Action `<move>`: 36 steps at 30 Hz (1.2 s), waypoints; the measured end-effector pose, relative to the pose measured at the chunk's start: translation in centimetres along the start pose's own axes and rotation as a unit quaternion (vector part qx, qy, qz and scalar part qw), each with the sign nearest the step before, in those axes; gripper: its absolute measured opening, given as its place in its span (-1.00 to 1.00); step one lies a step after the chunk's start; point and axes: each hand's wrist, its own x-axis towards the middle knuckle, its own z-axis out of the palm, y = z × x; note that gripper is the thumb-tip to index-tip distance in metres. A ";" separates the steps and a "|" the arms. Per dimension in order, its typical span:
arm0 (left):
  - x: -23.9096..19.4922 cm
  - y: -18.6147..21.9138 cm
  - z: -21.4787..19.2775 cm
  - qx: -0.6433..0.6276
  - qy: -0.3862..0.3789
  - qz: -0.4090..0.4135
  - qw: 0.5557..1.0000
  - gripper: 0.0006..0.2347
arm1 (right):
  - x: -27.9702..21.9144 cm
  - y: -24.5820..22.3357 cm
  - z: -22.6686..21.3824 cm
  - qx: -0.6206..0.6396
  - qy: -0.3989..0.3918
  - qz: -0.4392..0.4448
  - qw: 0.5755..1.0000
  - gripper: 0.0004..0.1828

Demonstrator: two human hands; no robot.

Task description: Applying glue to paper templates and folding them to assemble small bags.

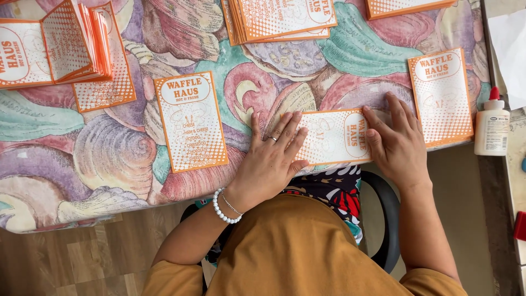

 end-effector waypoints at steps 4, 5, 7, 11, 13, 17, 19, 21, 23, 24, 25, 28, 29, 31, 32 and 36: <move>0.1 0.0 0.1 -0.012 -0.013 0.000 1.000 -0.43 | 0.7 -0.2 -0.5 0.019 0.016 0.005 1.000 -0.45; 0.1 0.0 0.2 -0.019 -0.024 0.000 1.000 -0.39 | 1.0 -0.4 -0.9 0.037 0.006 0.015 0.999 -0.40; 0.4 -0.1 -0.1 -0.012 -0.030 -0.003 0.999 -0.40 | 2.3 -1.5 -0.2 0.040 0.005 -0.003 0.999 -0.47; 0.7 0.0 -0.3 -0.030 -0.036 -0.011 0.999 -0.43 | 4.9 -7.2 1.4 0.043 -0.111 -0.062 0.991 -0.33; 0.9 0.2 -1.1 -0.051 -0.066 -0.021 0.996 -0.42 | 4.5 -7.2 2.8 0.046 -0.094 -0.037 0.994 -0.36; 1.0 0.0 -1.3 -0.078 -0.106 -0.033 0.991 -0.40 | 3.3 -4.4 2.3 -0.002 -0.067 -0.012 0.998 -0.50; 0.9 -0.2 -1.0 -0.076 -0.100 -0.029 0.992 -0.41 | 1.8 -1.8 1.5 -0.002 -0.067 0.019 0.998 -0.50; 0.8 -0.2 -0.7 -0.073 -0.092 -0.025 0.993 -0.42 | -0.1 0.4 0.4 -0.004 -0.065 0.048 0.997 -0.49; 0.6 0.0 -0.5 -0.053 -0.075 -0.023 0.996 -0.44 | -2.2 2.2 -0.9 -0.054 -0.027 0.086 0.994 -0.47; 0.7 0.5 -0.8 -0.053 -0.071 -0.021 0.996 -0.44 | -3.6 2.2 -0.5 -0.057 -0.025 0.085 0.994 -0.47; 0.8 1.1 -1.1 -0.054 -0.041 -0.036 0.997 -0.42 | -5.1 2.3 -0.2 -0.050 0.045 0.105 0.992 -0.55; 1.0 3.5 -1.2 -0.069 0.004 -0.079 0.995 -0.40 | -8.2 -1.4 0.4 0.094 0.119 0.209 0.966 -0.53; 1.0 4.2 -1.2 -0.075 0.013 -0.103 0.992 -0.38 | -8.9 -3.4 0.9 0.236 0.121 0.294 0.918 -0.25; 0.3 5.5 -0.4 -0.085 0.049 -0.084 0.992 -0.47 | -9.6 -4.9 4.1 0.382 0.147 0.291 0.865 -0.14; 0.0 6.2 0.0 -0.095 0.080 -0.062 0.990 -0.56 | -10.1 -5.6 5.8 0.520 0.169 0.285 0.787 -0.02; -2.2 5.6 0.9 -0.101 0.146 0.007 0.984 -0.65 | -9.8 -2.5 5.3 0.495 0.216 0.270 0.797 0.03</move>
